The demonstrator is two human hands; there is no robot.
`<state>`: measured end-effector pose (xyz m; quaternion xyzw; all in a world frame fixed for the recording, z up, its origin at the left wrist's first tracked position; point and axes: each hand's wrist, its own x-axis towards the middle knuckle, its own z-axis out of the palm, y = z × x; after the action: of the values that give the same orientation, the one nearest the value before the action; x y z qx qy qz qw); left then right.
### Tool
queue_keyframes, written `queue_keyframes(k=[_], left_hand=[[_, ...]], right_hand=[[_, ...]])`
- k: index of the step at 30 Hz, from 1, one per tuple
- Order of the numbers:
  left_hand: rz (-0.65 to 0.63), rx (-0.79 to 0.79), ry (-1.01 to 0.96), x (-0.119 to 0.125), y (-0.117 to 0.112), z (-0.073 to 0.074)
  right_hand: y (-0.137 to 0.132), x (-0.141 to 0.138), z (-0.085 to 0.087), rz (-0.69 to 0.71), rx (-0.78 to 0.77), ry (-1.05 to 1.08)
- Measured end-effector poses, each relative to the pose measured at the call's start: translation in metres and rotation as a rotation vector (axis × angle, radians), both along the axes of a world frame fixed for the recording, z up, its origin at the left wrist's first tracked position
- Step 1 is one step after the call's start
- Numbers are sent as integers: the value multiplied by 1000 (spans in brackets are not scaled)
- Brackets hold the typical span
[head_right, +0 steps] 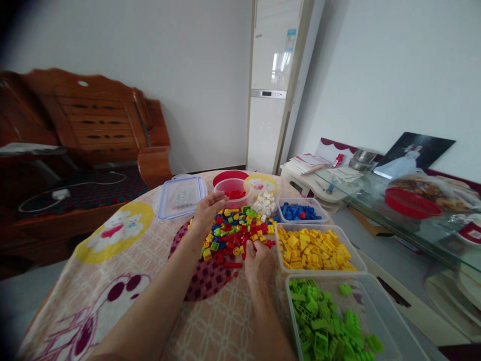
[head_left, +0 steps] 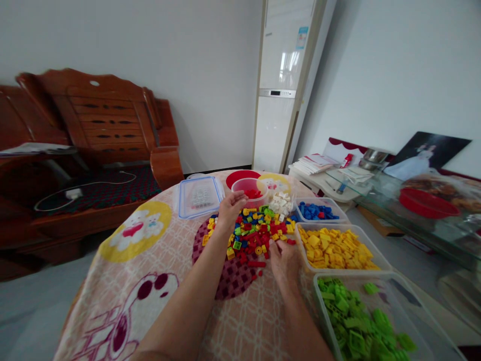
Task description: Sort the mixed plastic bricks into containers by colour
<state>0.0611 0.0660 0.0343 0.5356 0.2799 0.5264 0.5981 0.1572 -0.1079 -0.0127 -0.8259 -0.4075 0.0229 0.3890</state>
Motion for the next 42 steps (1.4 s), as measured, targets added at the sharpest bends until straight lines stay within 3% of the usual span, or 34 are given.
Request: queue_keyframes(k=[4,10,15,20,26,31,37,42], left_hand=[[-280,106,392,-3,-8,7],[-630,587,970,4,-26,14],[-571,838,1177,13,-35,6],[-475,893,1272,17,-41,3],[-436,862,1235,15,-43,6],[-512,583,982,4,-27,12],[-309,454,732,-11,-12,21],[-89,336,520,-7,-8,17]], right_hand=[[0,0,0,10,3,21],[1,0,-1,-3,14,10],[1,0,-1,-8,7,17],[0,-1,3,-9,17,-4],[0,-1,2,-4,0,8],[0,1,0,3,0,-25],[0,2,-2,1,28,10],[1,2,-1,3,21,50]])
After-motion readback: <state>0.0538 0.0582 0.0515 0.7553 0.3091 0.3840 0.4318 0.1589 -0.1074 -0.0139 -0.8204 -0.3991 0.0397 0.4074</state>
